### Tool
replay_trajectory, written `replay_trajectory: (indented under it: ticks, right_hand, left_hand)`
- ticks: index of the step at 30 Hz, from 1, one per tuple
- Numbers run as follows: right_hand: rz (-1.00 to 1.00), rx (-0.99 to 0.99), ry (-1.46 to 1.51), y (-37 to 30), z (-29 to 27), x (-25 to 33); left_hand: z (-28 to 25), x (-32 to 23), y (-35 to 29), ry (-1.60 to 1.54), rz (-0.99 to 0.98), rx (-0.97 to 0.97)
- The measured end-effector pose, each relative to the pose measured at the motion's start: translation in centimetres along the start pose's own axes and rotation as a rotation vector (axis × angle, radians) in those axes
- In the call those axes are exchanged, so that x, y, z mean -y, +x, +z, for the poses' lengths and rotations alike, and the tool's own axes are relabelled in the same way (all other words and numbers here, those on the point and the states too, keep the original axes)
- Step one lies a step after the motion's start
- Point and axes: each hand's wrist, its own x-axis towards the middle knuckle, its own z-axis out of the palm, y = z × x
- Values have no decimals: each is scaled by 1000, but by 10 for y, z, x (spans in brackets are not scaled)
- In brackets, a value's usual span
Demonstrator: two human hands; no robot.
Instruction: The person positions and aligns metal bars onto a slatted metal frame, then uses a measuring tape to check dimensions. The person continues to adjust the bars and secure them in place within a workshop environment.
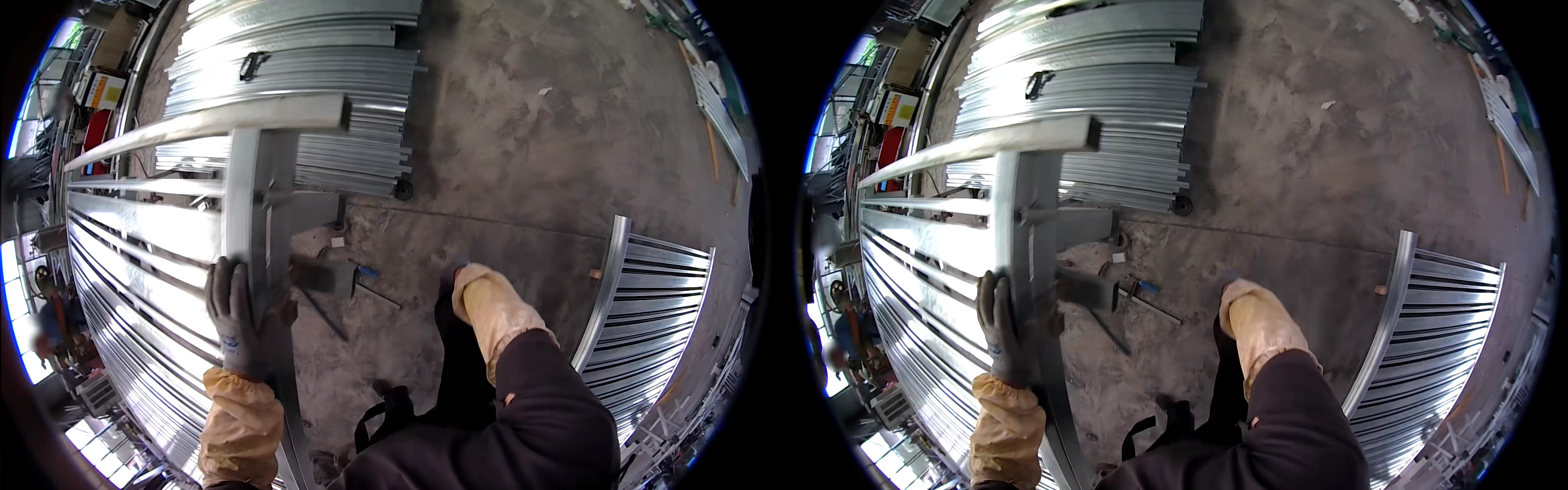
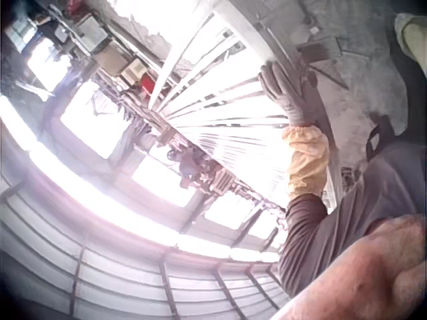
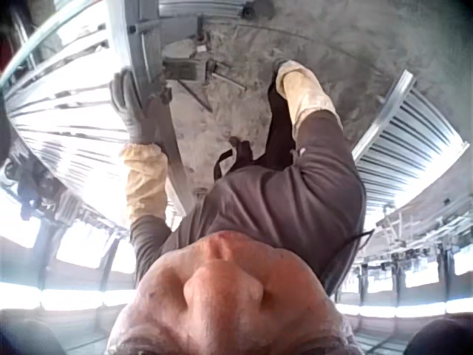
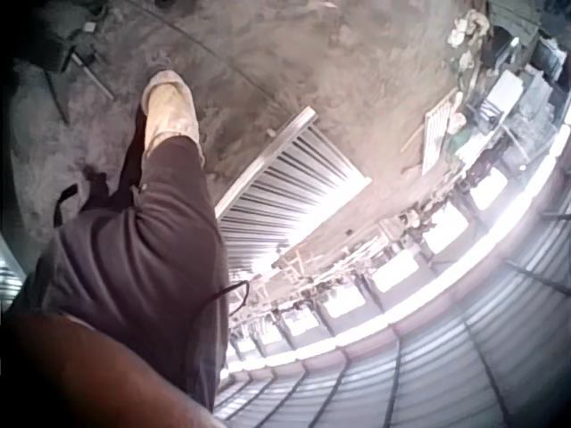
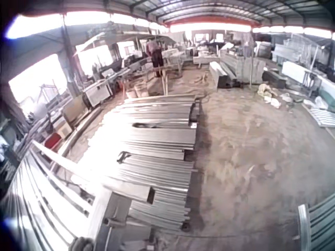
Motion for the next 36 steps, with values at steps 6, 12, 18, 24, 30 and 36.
replay_trajectory:
  ticks: [6,12,18,24,30,36]
  right_hand:
    - [24,-59,91,178,-58,24]
    - [-87,-66,48,309,-44,62]
    - [22,-11,-45,361,-20,84]
    - [-87,188,-421,346,-32,108]
    - [-251,256,-478,289,-113,145]
    - [-325,342,-213,184,-255,221]
  left_hand:
    - [26,-11,13,-16,-247,15]
    - [26,16,-37,108,-394,-5]
    - [3,30,-55,288,-482,172]
    - [-9,41,-93,136,-551,248]
    - [21,-6,25,204,-236,132]
    - [-6,-6,67,15,-142,13]
